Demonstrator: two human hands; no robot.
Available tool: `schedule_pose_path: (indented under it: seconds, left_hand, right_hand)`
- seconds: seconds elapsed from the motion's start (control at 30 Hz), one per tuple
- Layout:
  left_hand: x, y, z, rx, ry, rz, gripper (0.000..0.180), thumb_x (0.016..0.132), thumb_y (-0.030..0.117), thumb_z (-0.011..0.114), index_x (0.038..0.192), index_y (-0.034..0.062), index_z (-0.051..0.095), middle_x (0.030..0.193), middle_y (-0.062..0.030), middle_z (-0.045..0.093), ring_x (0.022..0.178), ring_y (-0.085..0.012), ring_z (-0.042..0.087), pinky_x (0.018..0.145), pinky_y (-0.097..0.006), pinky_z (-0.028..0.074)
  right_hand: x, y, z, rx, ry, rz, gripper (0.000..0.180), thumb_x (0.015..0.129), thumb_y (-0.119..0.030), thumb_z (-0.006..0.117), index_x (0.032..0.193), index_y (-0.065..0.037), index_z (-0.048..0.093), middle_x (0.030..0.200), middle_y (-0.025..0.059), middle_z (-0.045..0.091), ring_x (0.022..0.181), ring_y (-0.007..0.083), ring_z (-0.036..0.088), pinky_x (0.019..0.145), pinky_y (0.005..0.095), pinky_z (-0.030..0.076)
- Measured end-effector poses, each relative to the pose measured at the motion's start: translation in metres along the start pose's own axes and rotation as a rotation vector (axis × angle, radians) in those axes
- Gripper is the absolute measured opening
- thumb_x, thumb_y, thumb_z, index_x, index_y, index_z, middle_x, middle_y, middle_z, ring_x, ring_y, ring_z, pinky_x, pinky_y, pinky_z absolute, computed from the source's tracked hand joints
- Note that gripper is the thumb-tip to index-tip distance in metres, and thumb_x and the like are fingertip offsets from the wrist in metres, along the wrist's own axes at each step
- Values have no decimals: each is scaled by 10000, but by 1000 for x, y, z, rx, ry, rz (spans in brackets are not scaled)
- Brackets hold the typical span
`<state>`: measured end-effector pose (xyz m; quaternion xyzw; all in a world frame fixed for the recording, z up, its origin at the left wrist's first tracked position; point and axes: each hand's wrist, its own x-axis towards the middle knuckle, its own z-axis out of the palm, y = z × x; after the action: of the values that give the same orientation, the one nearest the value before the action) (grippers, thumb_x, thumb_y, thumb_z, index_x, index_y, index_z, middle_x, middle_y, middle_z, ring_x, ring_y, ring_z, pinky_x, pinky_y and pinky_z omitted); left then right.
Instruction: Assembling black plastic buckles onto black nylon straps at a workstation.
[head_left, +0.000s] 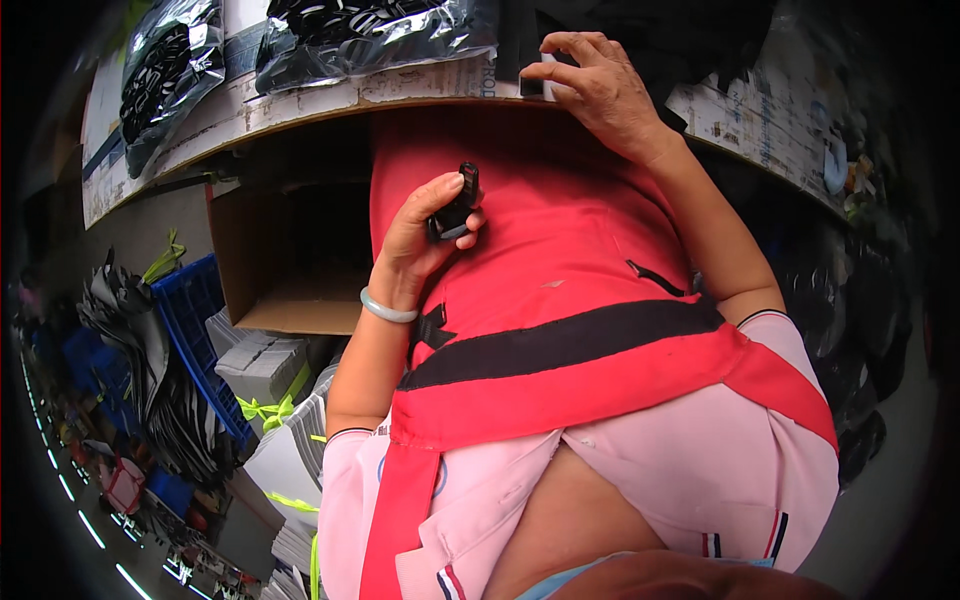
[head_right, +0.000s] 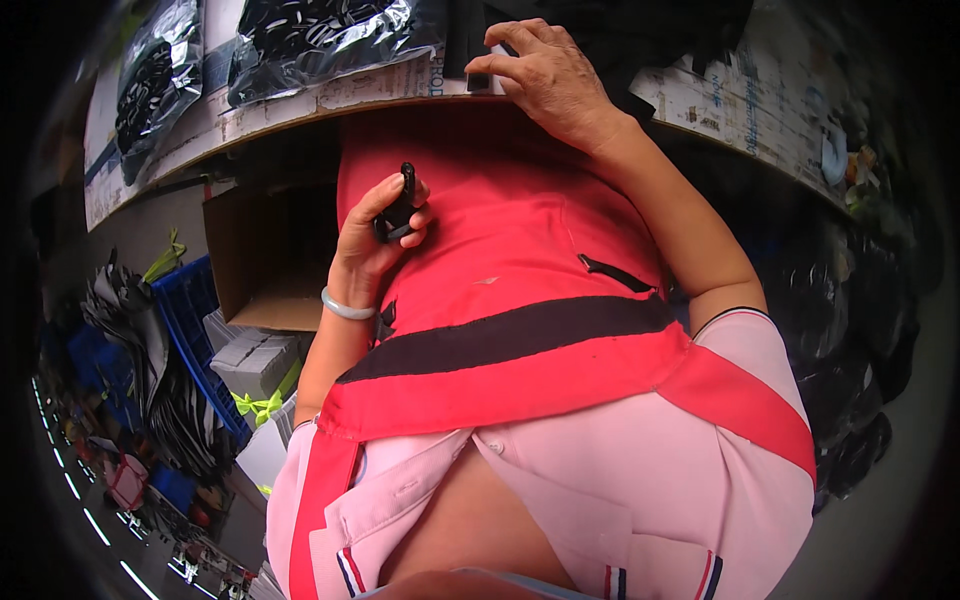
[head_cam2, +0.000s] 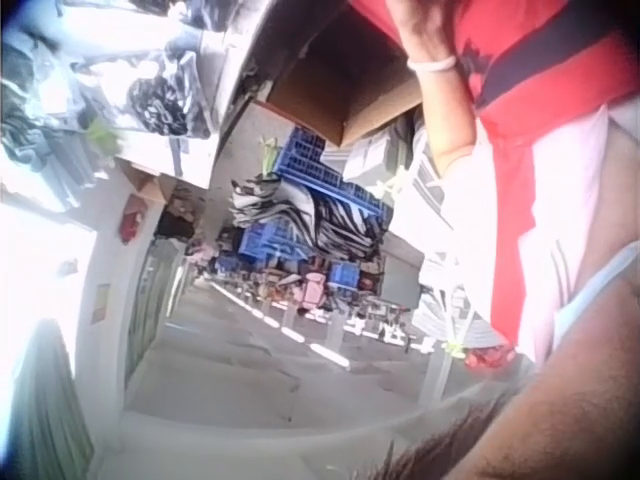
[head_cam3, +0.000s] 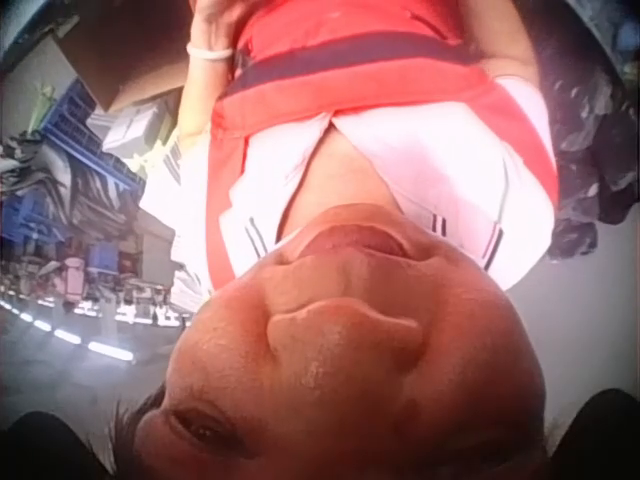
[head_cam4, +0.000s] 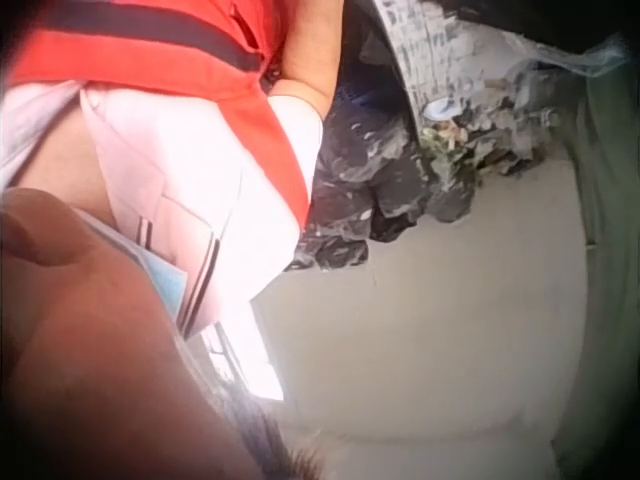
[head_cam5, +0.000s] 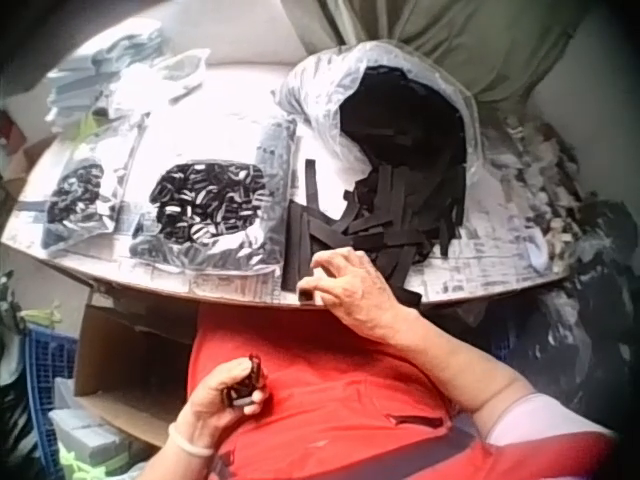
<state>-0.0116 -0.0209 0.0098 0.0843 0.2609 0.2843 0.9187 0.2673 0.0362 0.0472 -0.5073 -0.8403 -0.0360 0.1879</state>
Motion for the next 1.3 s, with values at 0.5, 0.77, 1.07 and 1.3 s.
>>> schedule_pose_path:
  seconds: [0.5, 0.77, 1.07, 1.3]
  left_hand:
    - [11, 4, 34, 534, 351, 436, 200, 891, 150, 690, 990, -25, 682, 686, -55, 647, 536, -90, 575, 463, -203, 429]
    - [11, -4, 30, 751, 378, 608, 162, 867, 57, 705, 1010, -20, 700, 752, -30, 678, 626, -64, 607, 545, -175, 451]
    - [22, 1, 13, 1387, 232, 1130, 211, 798, -56, 707, 1006, -45, 674, 817, -97, 645, 679, -146, 614, 587, -218, 469]
    - [10, 12, 17, 447, 348, 296, 257, 950, 200, 599, 1064, -22, 657, 729, -56, 628, 585, -107, 575, 498, -218, 455]
  right_hand:
    - [-4, -86, -33, 1365, -301, 686, 158, 954, -155, 610, 998, -4, 620, 777, -10, 616, 655, 14, 549, 560, 151, 433]
    - [-11, -92, -6, 1628, -311, 915, 214, 955, -229, 611, 939, -16, 621, 729, -16, 612, 586, 14, 534, 506, 152, 410]
    - [-9, -85, 12, 1795, -182, 968, 299, 945, -283, 623, 1037, -1, 594, 792, 38, 647, 639, 97, 628, 586, 191, 507]
    - [-8, -79, 15, 1546, -322, 730, 247, 918, -212, 663, 1072, -20, 652, 915, 10, 664, 846, 67, 602, 778, 209, 476]
